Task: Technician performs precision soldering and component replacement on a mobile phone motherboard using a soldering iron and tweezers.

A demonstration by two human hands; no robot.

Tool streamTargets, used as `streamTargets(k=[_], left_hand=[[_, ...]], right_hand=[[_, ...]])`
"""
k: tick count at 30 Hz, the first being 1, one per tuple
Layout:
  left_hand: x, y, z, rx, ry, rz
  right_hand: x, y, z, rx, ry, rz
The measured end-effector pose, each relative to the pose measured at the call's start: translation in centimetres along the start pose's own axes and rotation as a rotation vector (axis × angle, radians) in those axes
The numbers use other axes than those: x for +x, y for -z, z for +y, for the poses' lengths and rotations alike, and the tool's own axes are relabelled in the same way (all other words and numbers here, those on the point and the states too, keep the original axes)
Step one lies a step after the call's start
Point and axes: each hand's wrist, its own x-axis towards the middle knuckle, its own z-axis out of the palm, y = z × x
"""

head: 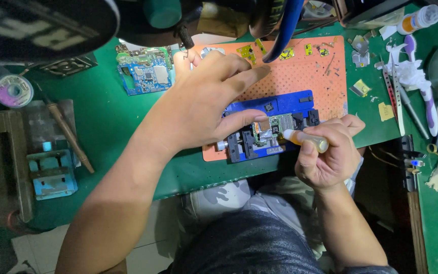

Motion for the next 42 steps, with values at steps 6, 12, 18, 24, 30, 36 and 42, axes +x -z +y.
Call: streamTargets(k=[6,12,18,24,30,36,42], left_hand=[[0.0,0.0,0.0,0.01,0.005,-0.012],[0.0,-0.2,-0.1,0.012,-0.008,0.015],[0.1,0.2,0.0,-0.031,0.007,-0.008],[0.1,0.4,0.1,-0.012,0.017,-0.05],[0.0,0.5,0.1,-0.043,0.002,-0.032],[0.3,1.2,0.0,-0.141,-0.043,0.0],[-0.2,1.5,0.3,-0.128,-0.056,0.011]], right_hand=[[0.2,-0.1,-0.1,-0.008,0.01,0.01],[0.2,-0.3,0.0,-0.018,-0.003,0.04],[0.2,-0.3,0.0,-0.002,0.002,0.061],[0.5,-0.2,-0.2,0.001,0.03,0.042],[0.2,-0.1,-0.2,0.002,-0.008,0.069],[1.1,2.8,3.5,0.272,-0.243,0.375],[8.4,7.0,8.3,0.085,-0.213,0.099]])
